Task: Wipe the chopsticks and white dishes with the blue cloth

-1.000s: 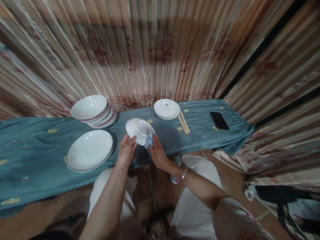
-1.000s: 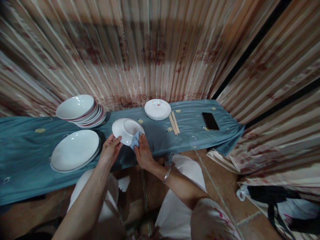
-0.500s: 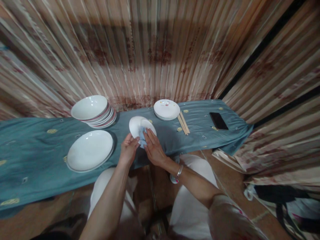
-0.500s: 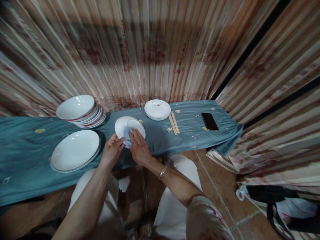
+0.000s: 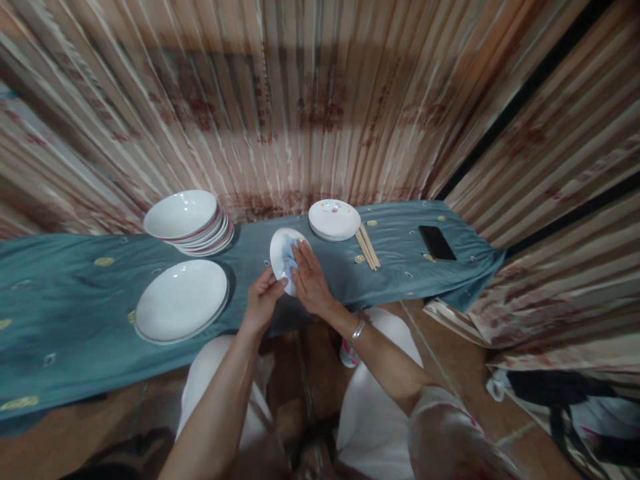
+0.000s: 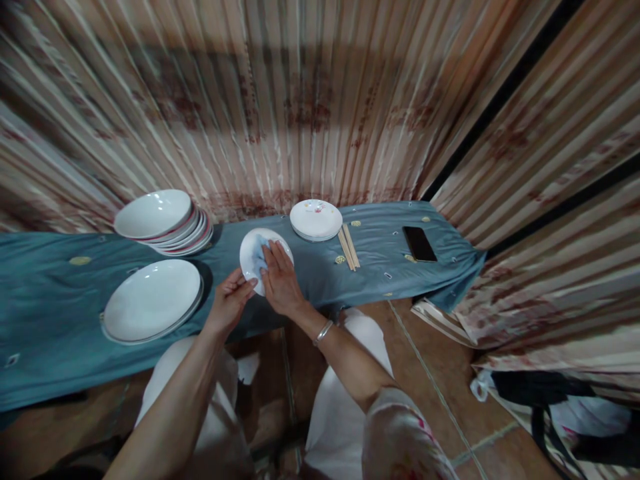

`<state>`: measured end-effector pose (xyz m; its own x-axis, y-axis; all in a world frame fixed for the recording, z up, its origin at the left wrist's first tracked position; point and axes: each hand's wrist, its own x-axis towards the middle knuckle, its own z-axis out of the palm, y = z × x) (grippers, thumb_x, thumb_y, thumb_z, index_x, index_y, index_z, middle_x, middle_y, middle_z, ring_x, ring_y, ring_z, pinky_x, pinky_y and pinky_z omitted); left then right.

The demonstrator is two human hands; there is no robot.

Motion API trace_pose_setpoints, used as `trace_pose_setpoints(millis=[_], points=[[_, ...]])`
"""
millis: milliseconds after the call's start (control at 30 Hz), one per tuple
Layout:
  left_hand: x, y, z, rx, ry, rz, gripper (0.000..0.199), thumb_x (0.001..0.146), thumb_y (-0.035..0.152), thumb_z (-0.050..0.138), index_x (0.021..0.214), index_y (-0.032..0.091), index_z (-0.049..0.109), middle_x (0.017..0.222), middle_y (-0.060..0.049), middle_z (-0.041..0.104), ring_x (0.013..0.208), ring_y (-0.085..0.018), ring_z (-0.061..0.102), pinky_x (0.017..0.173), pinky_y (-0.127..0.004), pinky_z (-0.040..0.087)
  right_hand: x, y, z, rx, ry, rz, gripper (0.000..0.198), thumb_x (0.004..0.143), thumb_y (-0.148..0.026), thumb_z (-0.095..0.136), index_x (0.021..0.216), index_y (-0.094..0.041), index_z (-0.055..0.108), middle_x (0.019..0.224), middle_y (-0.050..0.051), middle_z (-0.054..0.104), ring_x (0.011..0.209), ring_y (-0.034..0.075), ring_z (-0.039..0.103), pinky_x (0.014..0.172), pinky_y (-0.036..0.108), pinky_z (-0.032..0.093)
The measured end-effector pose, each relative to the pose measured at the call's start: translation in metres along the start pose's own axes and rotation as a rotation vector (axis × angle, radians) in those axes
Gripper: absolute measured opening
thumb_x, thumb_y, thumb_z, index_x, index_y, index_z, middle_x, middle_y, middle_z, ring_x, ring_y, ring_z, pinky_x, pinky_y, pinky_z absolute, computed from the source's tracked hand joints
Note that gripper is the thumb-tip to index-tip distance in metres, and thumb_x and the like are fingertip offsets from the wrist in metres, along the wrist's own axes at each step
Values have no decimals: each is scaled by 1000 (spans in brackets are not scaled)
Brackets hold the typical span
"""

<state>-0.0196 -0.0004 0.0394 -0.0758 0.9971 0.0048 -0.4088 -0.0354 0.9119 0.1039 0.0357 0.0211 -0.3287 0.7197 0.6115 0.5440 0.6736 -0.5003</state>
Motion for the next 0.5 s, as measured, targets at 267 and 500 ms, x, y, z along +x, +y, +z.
trace_pose_setpoints(millis=[267, 500], points=[[-4, 2, 0, 20, -13, -16, 40, 66, 25, 75, 104, 17, 66, 90, -6, 74, 83, -20, 67, 69, -28, 50, 12, 12, 7, 65, -4, 146, 56, 98, -38, 19, 146, -11, 28, 153, 14, 30, 145, 23, 17, 118, 49, 21], [-3, 1, -1, 15, 1, -21, 42, 64, 25, 75, 104, 17, 66, 88, -5, 74, 79, -20, 67, 64, -26, 48, 12, 17, 15, 114, 15, 236, 62, 98, -47, 16, 145, -9, 31, 151, 15, 32, 144, 21, 21, 119, 44, 20]])
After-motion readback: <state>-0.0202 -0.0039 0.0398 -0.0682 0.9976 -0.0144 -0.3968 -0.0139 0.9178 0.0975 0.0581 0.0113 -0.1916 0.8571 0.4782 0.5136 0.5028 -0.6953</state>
